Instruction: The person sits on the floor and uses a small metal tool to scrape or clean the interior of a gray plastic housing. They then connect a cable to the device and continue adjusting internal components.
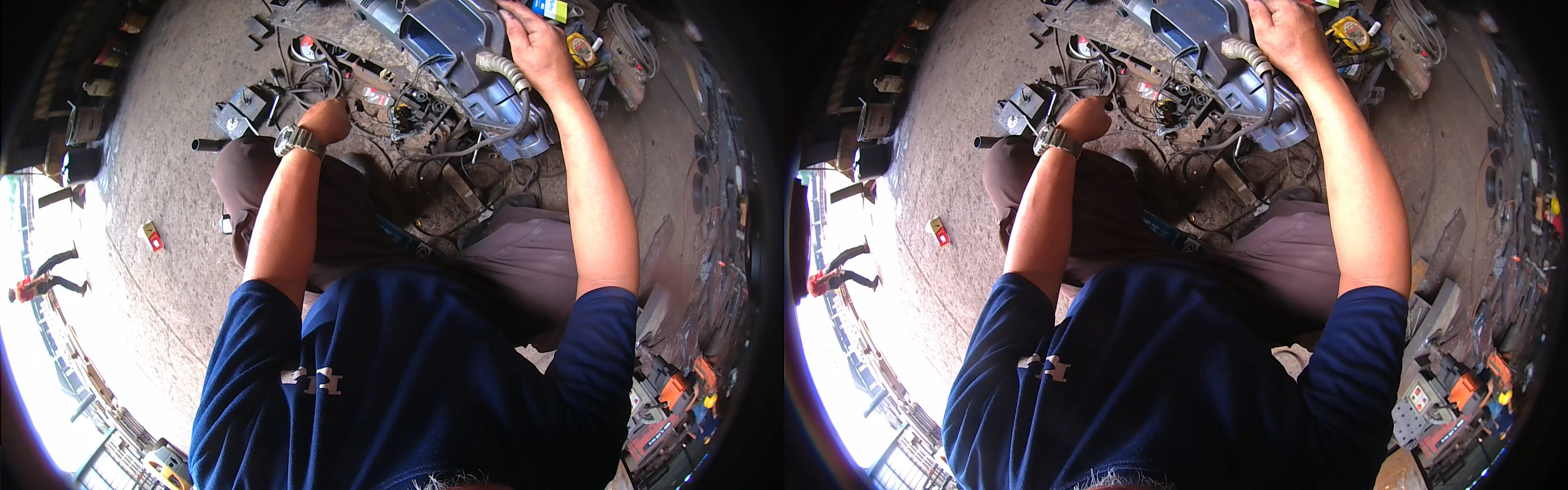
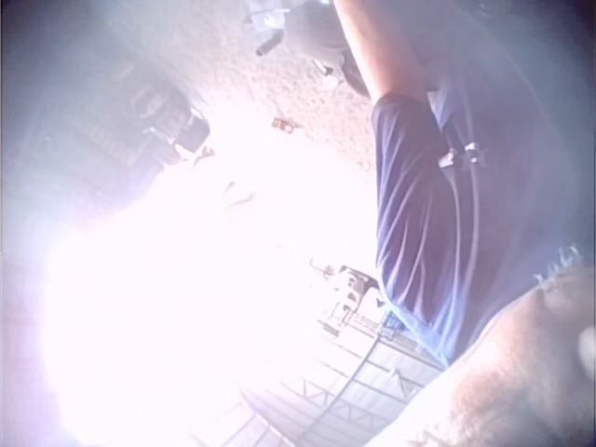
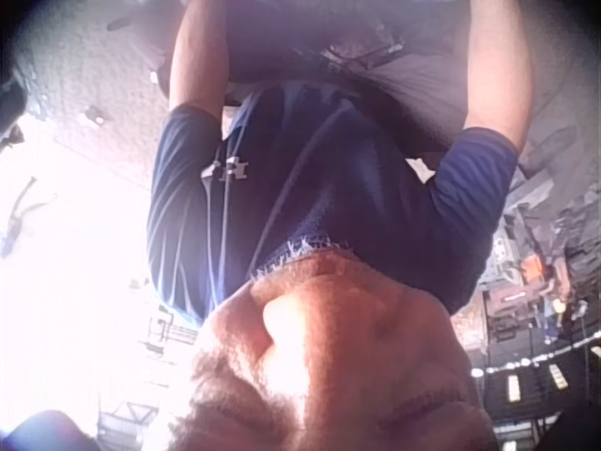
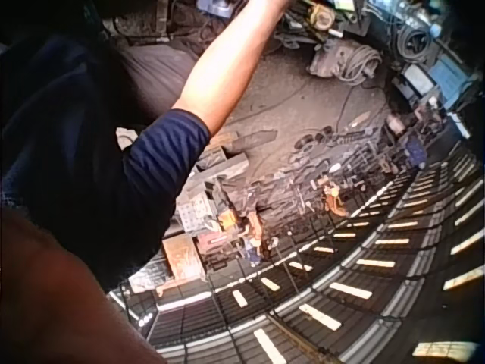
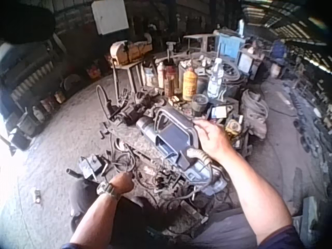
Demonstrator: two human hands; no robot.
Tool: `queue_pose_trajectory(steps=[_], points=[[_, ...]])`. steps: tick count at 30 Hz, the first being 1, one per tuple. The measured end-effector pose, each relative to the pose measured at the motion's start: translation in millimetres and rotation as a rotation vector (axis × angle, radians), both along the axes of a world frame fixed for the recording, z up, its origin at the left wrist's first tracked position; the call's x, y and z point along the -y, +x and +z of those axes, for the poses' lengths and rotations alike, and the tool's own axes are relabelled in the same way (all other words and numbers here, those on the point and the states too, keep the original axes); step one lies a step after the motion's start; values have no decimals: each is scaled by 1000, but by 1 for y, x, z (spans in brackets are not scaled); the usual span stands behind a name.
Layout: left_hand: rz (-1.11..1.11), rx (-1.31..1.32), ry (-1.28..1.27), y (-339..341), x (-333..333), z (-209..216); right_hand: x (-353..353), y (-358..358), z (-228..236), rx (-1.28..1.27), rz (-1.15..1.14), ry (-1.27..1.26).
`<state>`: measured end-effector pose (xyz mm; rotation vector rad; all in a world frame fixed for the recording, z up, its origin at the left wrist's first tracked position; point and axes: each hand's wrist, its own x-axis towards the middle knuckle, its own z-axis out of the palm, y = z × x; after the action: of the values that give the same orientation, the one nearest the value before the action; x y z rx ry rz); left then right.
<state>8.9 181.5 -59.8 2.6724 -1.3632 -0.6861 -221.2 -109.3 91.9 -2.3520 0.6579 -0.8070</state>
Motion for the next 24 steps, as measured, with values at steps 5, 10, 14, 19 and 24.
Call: queue_pose_trajectory(steps=[5,10,14,19,24], points=[[75,-25,-33,-2,2,13,7,0,-8,53,32,-84],[41,-9,21,-9,8,23,9,-1,-9,50,28,-96],[106,-241,-138,-17,9,13,9,-1,-9,53,22,-92],[724,-832,-559,-82,20,-38,9,0,-12,57,33,-71],[758,-623,-652,-109,23,-54,5,-3,-5,38,18,-63]])
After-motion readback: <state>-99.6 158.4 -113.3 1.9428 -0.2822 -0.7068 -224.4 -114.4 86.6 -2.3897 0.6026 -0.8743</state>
